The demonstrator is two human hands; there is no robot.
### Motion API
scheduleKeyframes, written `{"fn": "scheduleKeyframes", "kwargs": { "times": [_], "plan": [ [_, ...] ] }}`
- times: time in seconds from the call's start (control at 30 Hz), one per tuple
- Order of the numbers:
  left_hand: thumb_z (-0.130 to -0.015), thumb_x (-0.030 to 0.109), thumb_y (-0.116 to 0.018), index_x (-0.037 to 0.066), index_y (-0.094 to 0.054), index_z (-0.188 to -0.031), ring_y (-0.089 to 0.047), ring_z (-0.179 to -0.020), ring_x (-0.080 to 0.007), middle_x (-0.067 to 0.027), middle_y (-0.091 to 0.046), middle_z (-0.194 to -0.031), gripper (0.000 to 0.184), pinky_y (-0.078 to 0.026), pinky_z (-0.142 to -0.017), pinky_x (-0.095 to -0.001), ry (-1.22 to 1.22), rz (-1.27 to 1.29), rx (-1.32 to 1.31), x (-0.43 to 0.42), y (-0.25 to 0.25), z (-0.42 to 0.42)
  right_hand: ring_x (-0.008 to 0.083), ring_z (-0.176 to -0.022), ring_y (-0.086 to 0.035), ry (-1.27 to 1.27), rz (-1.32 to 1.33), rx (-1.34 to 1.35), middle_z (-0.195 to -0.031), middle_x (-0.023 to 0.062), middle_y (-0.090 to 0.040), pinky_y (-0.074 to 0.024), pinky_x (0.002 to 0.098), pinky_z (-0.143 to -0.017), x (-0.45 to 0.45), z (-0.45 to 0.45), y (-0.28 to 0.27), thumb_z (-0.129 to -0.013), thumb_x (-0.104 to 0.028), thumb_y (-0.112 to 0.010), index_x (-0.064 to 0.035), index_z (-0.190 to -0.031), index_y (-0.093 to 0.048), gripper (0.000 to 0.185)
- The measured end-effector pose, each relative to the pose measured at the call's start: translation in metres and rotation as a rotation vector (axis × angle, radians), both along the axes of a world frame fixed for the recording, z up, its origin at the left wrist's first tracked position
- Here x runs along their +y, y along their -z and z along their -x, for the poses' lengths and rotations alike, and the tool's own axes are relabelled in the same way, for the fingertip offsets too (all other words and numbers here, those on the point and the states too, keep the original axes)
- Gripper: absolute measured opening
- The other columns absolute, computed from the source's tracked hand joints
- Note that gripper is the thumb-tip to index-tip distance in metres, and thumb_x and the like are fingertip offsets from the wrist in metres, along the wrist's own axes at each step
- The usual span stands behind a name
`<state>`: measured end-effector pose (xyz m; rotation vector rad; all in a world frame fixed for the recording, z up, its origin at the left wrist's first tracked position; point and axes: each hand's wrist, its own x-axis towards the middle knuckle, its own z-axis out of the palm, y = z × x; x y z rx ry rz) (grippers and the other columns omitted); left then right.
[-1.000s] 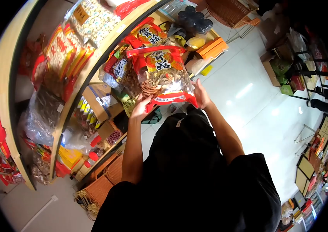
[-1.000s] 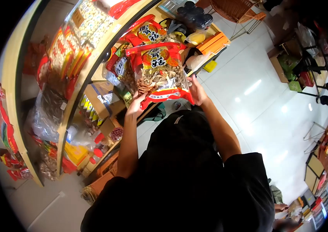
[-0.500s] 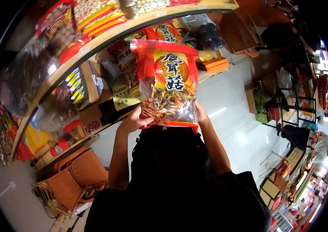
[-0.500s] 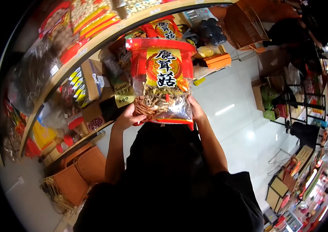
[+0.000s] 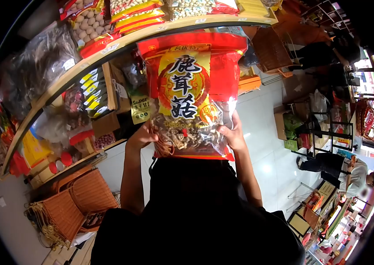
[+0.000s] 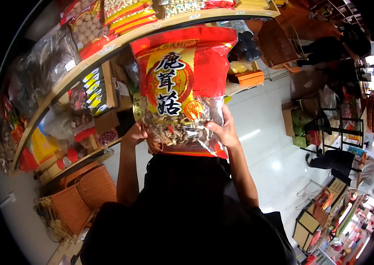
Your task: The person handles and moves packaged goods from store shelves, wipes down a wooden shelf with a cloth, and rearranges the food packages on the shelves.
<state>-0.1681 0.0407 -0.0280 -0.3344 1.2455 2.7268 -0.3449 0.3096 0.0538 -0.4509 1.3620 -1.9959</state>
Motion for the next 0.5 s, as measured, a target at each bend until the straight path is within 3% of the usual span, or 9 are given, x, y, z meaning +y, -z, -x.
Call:
{"fn": "scheduleKeyframes", "kwargs": {
  "times": [0.03, 0.1, 0.17, 0.27, 0.33, 0.37, 0.4, 0.47, 0.5],
  "plan": [
    [-0.064, 0.038, -0.085, 0.003, -0.02, -0.147, -0.051, -0.114, -0.0172, -0.006, -0.051, -0.127, 0.111, -0.043, -0.094, -0.0343, -0.015, 0.102, 0.021, -0.004, 0.006, 0.001, 0.021, -0.121, -0.048, -0.014, 0.01, 0.013, -0.133, 0.0104, -0.049, -0.0372, 0.0359, -0.104, -0.001, -0.001, -0.006, -0.073, -0.016, -0.081, 0.0001, -0.137, -0.037, 0.08],
    [-0.067, 0.058, -0.078, 0.002, -0.021, -0.147, -0.05, -0.115, -0.0175, -0.0066, -0.051, -0.13, 0.113, -0.044, -0.089, -0.0331, -0.116, 0.153, 0.143, -0.002, 0.012, 0.009, 0.0209, -0.121, -0.048, -0.052, 0.016, 0.009, -0.133, 0.0104, -0.05, -0.0371, 0.0359, -0.104, -0.002, -0.003, -0.011, -0.073, -0.016, -0.081, 0.0001, -0.137, -0.037, 0.08],
    [-0.069, 0.061, -0.075, 0.001, -0.022, -0.146, -0.05, -0.114, -0.0179, -0.0065, -0.051, -0.13, 0.111, -0.044, -0.088, -0.0325, -0.206, 0.1, 0.25, 0.003, 0.016, 0.014, 0.0205, -0.123, -0.047, -0.109, 0.012, 0.039, -0.134, 0.0097, -0.049, -0.0368, 0.0351, -0.103, -0.005, -0.004, -0.012, -0.073, -0.016, -0.081, -0.0007, -0.139, -0.036, 0.081],
    [-0.074, 0.055, -0.073, 0.0, -0.023, -0.145, -0.053, -0.109, -0.0183, -0.0075, -0.053, -0.128, 0.102, -0.044, -0.088, -0.0324, -0.272, 0.112, 0.216, -0.002, 0.028, 0.007, 0.0199, -0.126, -0.043, -0.129, -0.08, 0.107, -0.137, 0.0092, -0.047, -0.0356, 0.0336, -0.104, -0.011, -0.004, -0.023, -0.074, -0.017, -0.081, -0.0015, -0.141, -0.034, 0.083],
    [-0.079, 0.038, -0.072, -0.001, -0.027, -0.142, -0.056, -0.101, -0.0165, -0.0086, -0.054, -0.124, 0.087, -0.045, -0.085, -0.0315, -0.196, 0.125, 0.042, -0.006, 0.019, -0.003, 0.0201, -0.13, -0.038, -0.178, -0.146, 0.146, -0.142, 0.0086, -0.041, -0.0314, 0.0334, -0.106, -0.008, 0.0, -0.015, -0.076, -0.016, -0.079, -0.0027, -0.145, -0.028, 0.086],
    [-0.08, 0.021, -0.072, 0.0, -0.031, -0.138, -0.057, -0.092, -0.0136, -0.0081, -0.055, -0.12, 0.074, -0.046, -0.076, -0.0289, -0.34, 0.1, 0.07, 0.004, 0.016, -0.004, 0.0208, -0.131, -0.036, -0.206, -0.151, 0.036, -0.143, 0.0092, -0.039, -0.0288, 0.0341, -0.108, -0.006, 0.001, -0.013, -0.076, -0.018, -0.078, -0.0023, -0.146, -0.026, 0.089],
    [-0.08, 0.021, -0.072, 0.0, -0.031, -0.138, -0.057, -0.092, -0.0136, -0.0081, -0.055, -0.12, 0.074, -0.046, -0.076, -0.0289, -0.348, 0.102, 0.067, 0.009, -0.006, -0.004, 0.0214, -0.133, -0.035, -0.232, -0.154, -0.074, -0.145, 0.0098, -0.037, -0.0261, 0.0348, -0.11, -0.007, 0.0, -0.013, -0.076, -0.02, -0.078, -0.0019, -0.147, -0.023, 0.091],
    [-0.078, 0.007, -0.071, 0.002, -0.033, -0.137, -0.057, -0.09, -0.0119, -0.0066, -0.055, -0.117, 0.07, -0.046, -0.071, -0.0266, -0.468, 0.308, 0.113, 0.016, -0.052, -0.01, 0.0227, -0.134, -0.033, -0.279, -0.189, -0.024, -0.145, 0.0117, -0.035, -0.0238, 0.0366, -0.111, -0.008, 0.005, 0.003, -0.075, -0.023, -0.078, -0.0007, -0.148, -0.018, 0.097],
    [-0.077, 0.001, -0.07, 0.005, -0.032, -0.139, -0.056, -0.09, -0.0124, -0.0065, -0.056, -0.115, 0.073, -0.046, -0.071, -0.0261, -0.454, 0.33, -0.013, 0.018, -0.077, -0.018, 0.0229, -0.135, -0.032, -0.33, -0.107, -0.071, -0.145, 0.0126, -0.035, -0.0237, 0.0372, -0.111, -0.01, 0.006, 0.014, -0.074, -0.025, -0.079, -0.0003, -0.148, -0.017, 0.099]
  ]
}}
